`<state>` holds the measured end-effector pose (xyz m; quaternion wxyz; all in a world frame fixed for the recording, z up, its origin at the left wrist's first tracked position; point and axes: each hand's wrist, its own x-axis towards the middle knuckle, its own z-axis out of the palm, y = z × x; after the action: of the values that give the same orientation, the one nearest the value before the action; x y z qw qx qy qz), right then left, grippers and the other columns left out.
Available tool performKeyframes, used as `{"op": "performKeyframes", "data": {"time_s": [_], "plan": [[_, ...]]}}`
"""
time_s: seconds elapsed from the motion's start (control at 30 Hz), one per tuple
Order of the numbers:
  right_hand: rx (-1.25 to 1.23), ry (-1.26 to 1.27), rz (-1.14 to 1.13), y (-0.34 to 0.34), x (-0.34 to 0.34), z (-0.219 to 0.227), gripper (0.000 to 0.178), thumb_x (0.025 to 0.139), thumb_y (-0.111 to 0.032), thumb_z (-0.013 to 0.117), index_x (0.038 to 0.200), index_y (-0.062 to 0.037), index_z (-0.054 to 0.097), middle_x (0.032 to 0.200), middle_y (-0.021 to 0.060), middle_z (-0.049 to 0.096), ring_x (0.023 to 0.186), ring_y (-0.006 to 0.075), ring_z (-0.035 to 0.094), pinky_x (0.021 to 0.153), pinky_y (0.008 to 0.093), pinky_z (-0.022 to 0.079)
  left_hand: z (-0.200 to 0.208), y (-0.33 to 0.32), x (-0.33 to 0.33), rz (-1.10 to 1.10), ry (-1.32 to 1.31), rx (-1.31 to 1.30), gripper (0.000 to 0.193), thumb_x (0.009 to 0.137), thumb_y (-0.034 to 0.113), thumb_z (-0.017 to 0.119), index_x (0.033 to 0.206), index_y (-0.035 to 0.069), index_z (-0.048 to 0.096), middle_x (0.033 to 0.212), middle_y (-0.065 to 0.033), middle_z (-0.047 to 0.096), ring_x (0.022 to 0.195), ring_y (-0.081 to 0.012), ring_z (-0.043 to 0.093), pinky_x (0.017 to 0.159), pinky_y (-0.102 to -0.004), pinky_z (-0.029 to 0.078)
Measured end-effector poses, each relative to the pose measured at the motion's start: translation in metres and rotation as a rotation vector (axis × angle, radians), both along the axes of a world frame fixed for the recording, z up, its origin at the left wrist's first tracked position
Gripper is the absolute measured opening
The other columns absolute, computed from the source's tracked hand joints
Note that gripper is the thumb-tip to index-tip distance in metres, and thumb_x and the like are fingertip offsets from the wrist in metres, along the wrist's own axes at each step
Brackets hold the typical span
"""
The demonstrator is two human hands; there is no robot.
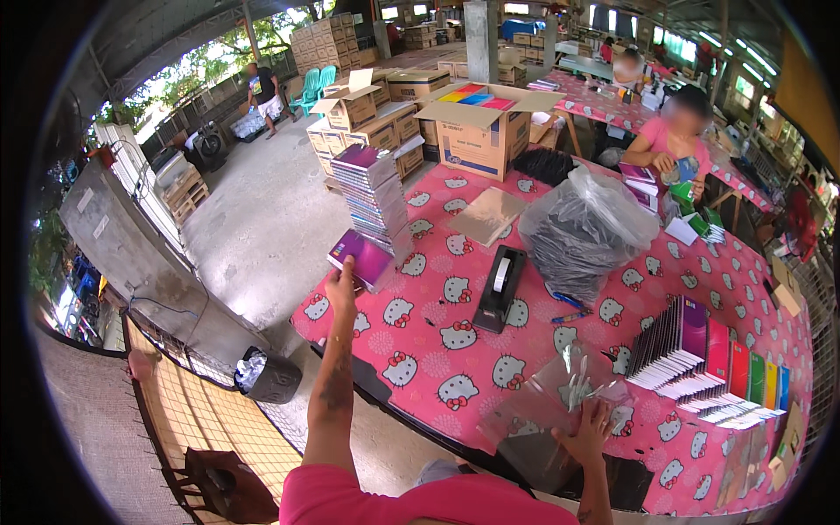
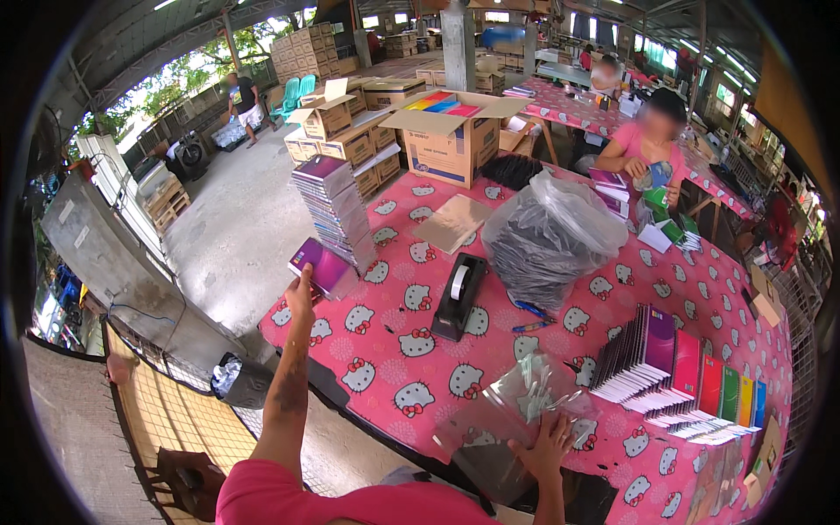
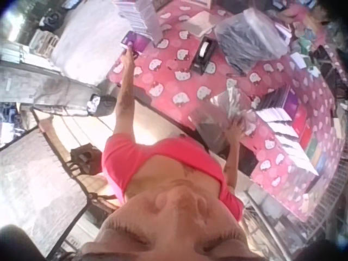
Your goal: The person repeatedly picks up small notebooks from a stack, places them into clear plastic sleeves, and seals the sleeves using a handheld heat sealer. The sealed notebooks are then set aside on the table. The process is repeated for multiple notebooks of different colors.
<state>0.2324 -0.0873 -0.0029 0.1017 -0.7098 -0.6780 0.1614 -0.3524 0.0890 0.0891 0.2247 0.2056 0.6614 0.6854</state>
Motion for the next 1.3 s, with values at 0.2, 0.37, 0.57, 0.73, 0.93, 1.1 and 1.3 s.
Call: {"op": "performKeyframes", "data": {"time_s": [0.2, 0.37, 0.57, 0.73, 0.93, 1.1, 1.3], "plan": [[0.026, 0.008, 0.148, 0.016, -0.021, -0.002, 0.124, 0.057, -0.081, 0.072, 0.155, -0.0156, 0.032, 0.156, 0.0301, 0.021, 0.148, 0.0476, 0.016, 0.114, 0.0686, 0.008, -0.073, 0.1, -0.066, 0.077, 0.053, -0.4, 0.071, 0.086, 0.064, 0.065, 0.094, -0.006, 0.069, 0.076, -0.0107, 0.067, 0.063, -0.0261, 0.064, 0.05, -0.0386, 0.05], [0.186, -0.051, 0.256, 0.04, -0.034, 0.007, 0.11, 0.062, -0.076, 0.074, 0.15, -0.0181, 0.042, 0.151, 0.0241, 0.034, 0.144, 0.0434, 0.027, 0.113, 0.0677, 0.015, -0.104, 0.052, -0.128, -0.007, 1.547, 0.395, 0.046, 0.094, 0.032, 0.064, 0.134, 0.008, 0.061, 0.075, -0.0116, 0.066, 0.068, -0.0264, 0.066, 0.054, -0.0381, 0.051], [0.622, 0.227, -0.153, 0.029, 0.051, 0.069, 0.063, 0.085, -0.027, 0.074, 0.141, -0.0118, 0.05, 0.144, 0.0188, 0.043, 0.126, 0.0413, 0.046, 0.102, 0.053, 0.038, -0.006, 0.054, 0.182, -0.052, 0.566, 0.375, 0.04, 0.098, 0.022, 0.064, 0.127, -0.005, 0.058, 0.114, -0.0233, 0.056, 0.1, -0.0317, 0.061, 0.082, -0.0425, 0.053], [0.94, -0.098, -0.609, -0.009, 0.257, 0.13, 0.067, 0.076, 0.003, 0.064, 0.14, -0.0138, 0.05, 0.143, 0.0217, 0.043, 0.131, 0.0408, 0.045, 0.104, 0.0504, 0.039, 0.093, -0.04, 0.501, -1.058, 0.991, 0.712, 0.035, 0.088, 0.007, 0.068, 0.121, 0.002, 0.061, 0.123, -0.019, 0.059, 0.114, -0.0348, 0.058, 0.096, -0.0429, 0.047], [0.714, -0.626, -0.786, -0.05, 0.518, 0.136, 0.069, 0.077, 0.01, 0.055, 0.141, -0.0144, 0.05, 0.146, 0.0136, 0.048, 0.139, 0.0332, 0.041, 0.109, 0.051, 0.036, 0.111, -0.135, 0.827, -1.344, 1.056, 1.082, 0.051, 0.086, 0.016, 0.069, 0.132, -0.002, 0.056, 0.13, -0.0221, 0.054, 0.117, -0.0375, 0.055, 0.103, -0.0485, 0.042], [0.874, -0.391, -0.565, -0.072, 0.57, 0.142, 0.036, 0.083, 0.001, 0.062, 0.117, -0.008, 0.066, 0.118, 0.0122, 0.063, 0.118, 0.0325, 0.056, 0.099, 0.0484, 0.043, 0.063, -0.126, 0.976, -1.145, 1.395, 0.968, 0.038, 0.088, 0.011, 0.063, 0.122, -0.005, 0.06, 0.111, -0.02, 0.065, 0.103, -0.0352, 0.063, 0.096, -0.0474, 0.047], [1.214, 0.622, -0.578, -0.149, 0.467, 0.112, 0.022, 0.091, -0.003, 0.062, 0.112, -0.0045, 0.056, 0.105, 0.0134, 0.061, 0.097, 0.0247, 0.062, 0.071, 0.0324, 0.05, 0.14, -0.13, 0.899, -1.3, 0.742, 0.883, 0.032, 0.092, 0.005, 0.062, 0.124, 0.006, 0.062, 0.092, -0.0156, 0.071, 0.075, -0.03, 0.07, 0.062, -0.0378, 0.056]]}}
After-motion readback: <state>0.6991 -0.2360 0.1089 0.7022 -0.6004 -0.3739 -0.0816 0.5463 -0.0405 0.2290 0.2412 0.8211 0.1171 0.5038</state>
